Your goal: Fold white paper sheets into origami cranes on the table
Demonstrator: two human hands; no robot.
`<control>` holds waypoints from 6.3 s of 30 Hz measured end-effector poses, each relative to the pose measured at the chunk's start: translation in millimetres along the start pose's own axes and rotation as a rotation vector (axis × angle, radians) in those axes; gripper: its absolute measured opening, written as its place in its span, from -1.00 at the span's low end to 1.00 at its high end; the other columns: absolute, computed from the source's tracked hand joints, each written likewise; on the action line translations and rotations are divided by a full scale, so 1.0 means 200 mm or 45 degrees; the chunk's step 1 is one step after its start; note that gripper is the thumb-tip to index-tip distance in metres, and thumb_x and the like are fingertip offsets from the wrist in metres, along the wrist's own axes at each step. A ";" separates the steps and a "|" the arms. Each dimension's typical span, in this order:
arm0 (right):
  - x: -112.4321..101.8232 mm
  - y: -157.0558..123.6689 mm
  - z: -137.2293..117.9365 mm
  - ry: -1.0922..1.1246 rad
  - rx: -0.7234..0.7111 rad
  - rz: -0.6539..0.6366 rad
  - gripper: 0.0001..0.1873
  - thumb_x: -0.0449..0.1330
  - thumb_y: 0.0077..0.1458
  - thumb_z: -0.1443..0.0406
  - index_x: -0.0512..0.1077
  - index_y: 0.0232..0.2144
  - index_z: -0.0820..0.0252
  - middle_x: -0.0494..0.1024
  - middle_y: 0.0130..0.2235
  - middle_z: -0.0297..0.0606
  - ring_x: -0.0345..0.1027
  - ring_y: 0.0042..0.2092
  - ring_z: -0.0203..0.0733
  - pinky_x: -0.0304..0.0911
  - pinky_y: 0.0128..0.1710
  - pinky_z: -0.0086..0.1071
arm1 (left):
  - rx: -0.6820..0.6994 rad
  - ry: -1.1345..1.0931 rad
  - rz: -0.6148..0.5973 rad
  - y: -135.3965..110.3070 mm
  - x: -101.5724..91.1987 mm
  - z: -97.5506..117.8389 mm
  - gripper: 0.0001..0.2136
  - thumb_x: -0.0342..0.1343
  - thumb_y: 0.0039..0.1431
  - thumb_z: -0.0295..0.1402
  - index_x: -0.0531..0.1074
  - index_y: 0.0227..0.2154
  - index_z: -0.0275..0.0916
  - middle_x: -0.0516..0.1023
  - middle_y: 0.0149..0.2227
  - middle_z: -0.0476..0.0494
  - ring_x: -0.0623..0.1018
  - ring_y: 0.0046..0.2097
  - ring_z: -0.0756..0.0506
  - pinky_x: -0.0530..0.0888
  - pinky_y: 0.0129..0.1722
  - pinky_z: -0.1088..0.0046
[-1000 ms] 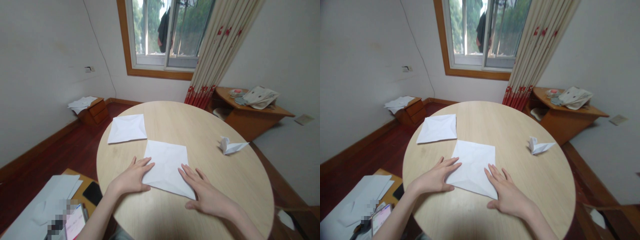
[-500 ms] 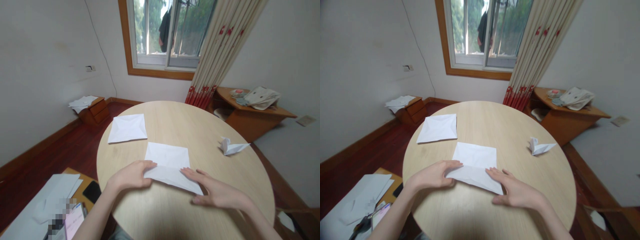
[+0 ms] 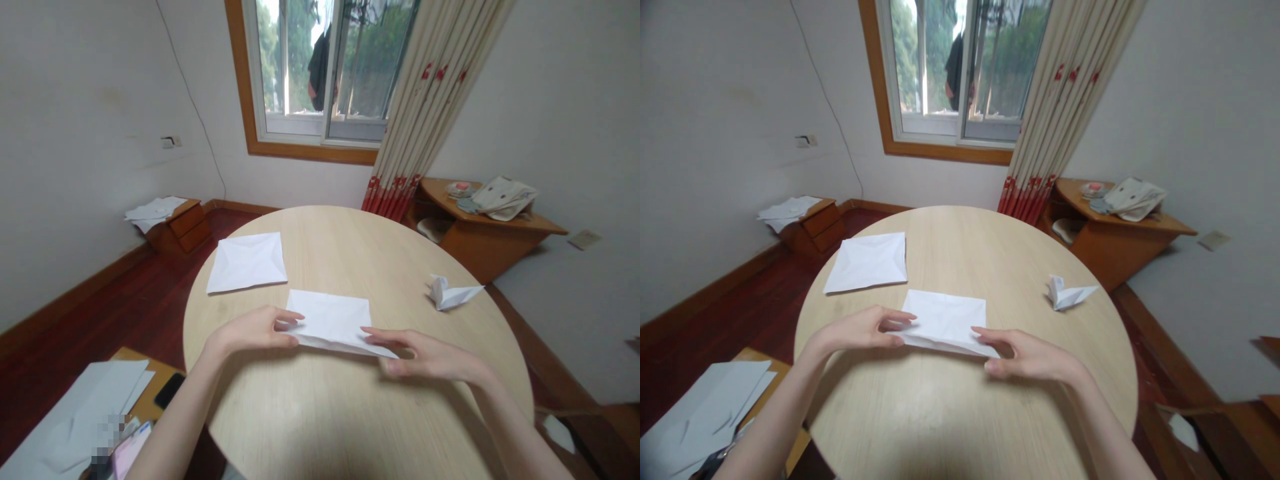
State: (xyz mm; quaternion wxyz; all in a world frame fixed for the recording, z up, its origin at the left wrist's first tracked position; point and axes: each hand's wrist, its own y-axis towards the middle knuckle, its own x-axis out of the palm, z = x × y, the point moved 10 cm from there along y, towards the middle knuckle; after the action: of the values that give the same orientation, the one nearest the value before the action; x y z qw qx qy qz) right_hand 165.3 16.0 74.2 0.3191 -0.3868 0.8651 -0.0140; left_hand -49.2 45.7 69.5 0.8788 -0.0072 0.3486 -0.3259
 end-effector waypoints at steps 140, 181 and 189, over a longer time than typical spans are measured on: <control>-0.15 0.38 0.19 -0.678 0.000 0.748 -0.51 -0.02 0.22 0.10 0.23 0.17 0.02 0.31 0.19 -0.16 0.06 0.24 -0.05 -0.31 0.25 0.08 | 0.290 0.503 0.480 0.41 -0.02 -0.02 -0.48 0.12 0.14 -0.08 0.29 0.10 -0.25 0.39 0.11 -0.24 0.37 0.13 -0.19 0.29 0.12 0.30; -0.17 0.30 0.03 -1.144 -0.155 0.928 -0.17 0.20 0.06 0.05 -0.02 0.27 0.16 0.37 0.09 -0.08 0.15 0.11 0.05 -0.26 0.20 0.07 | 0.610 0.763 0.721 0.31 -0.05 0.13 -0.31 0.24 0.06 -0.14 0.10 0.23 -0.10 0.37 0.09 -0.23 0.31 0.05 -0.26 0.21 0.07 0.09; -0.19 0.24 -0.08 -1.052 -0.272 1.063 -0.54 0.03 0.25 0.18 0.20 0.16 0.17 0.47 -0.04 -0.11 0.27 0.01 -0.05 -0.14 0.13 -0.03 | 0.774 0.644 0.902 0.21 -0.12 0.21 -0.46 0.13 0.19 -0.36 0.13 0.21 -0.07 0.32 0.10 -0.22 0.28 0.06 -0.25 0.33 0.05 0.07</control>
State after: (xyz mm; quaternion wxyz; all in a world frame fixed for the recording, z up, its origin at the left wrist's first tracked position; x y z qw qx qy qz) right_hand 143.8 71.0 94.8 0.5670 -0.0173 0.7449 0.3512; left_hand -12.2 83.0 105.6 0.7859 0.4449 0.4204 -0.0868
